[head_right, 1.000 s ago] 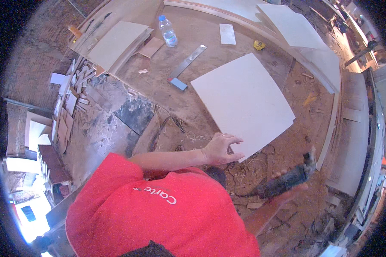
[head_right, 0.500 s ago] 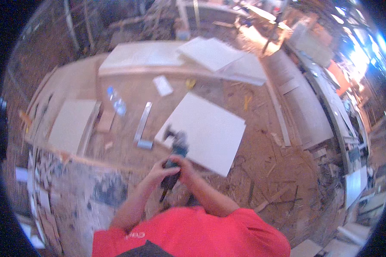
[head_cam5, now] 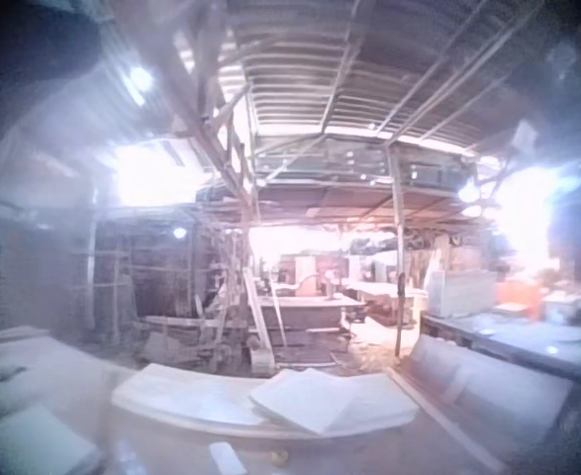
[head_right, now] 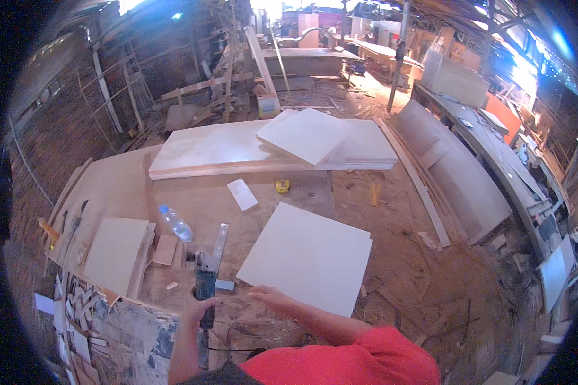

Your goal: The person sands the edges and surfaces of wooden boards using a hand-held power sander and a sanding block.

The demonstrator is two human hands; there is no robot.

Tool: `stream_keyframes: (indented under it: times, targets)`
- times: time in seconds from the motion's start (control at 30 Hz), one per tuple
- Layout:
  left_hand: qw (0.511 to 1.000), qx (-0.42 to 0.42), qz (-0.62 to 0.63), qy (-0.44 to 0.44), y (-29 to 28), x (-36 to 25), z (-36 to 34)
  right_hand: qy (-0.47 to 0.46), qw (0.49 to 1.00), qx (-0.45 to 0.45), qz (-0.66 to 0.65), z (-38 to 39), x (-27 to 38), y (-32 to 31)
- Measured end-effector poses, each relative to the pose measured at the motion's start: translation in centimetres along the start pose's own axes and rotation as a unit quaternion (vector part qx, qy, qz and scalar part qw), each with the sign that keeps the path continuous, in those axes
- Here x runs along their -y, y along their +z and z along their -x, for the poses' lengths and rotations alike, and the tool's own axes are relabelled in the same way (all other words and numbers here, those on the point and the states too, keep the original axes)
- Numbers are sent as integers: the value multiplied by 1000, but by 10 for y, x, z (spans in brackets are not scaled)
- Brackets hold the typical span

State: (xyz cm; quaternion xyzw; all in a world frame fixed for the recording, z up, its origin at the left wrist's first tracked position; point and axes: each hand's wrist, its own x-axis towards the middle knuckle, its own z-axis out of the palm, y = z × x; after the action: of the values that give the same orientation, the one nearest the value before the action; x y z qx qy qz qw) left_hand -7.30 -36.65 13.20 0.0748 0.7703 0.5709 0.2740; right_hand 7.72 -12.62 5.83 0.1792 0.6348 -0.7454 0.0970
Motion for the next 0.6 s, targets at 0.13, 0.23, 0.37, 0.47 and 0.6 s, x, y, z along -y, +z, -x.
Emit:
stream_keyframes:
  times: [0.13,0.23,0.37,0.47,0.6]
  targets:
    - [991,-32,-100,81,-40,28,-60,61,995,-75,8,37,-49,-46]
    - [969,-38,-213,124,-44,-13,-85,23,979,-197,40,76,-60,-64]
    - [922,-28,-374,95,-61,-7,-140,25,934,-356,27,105,-87,-64]
    - [895,-6,-445,28,-67,7,-162,68,906,-419,5,119,-108,-34]
    - [874,-35,-479,69,-80,41,-180,91,898,-428,-40,129,-110,18]
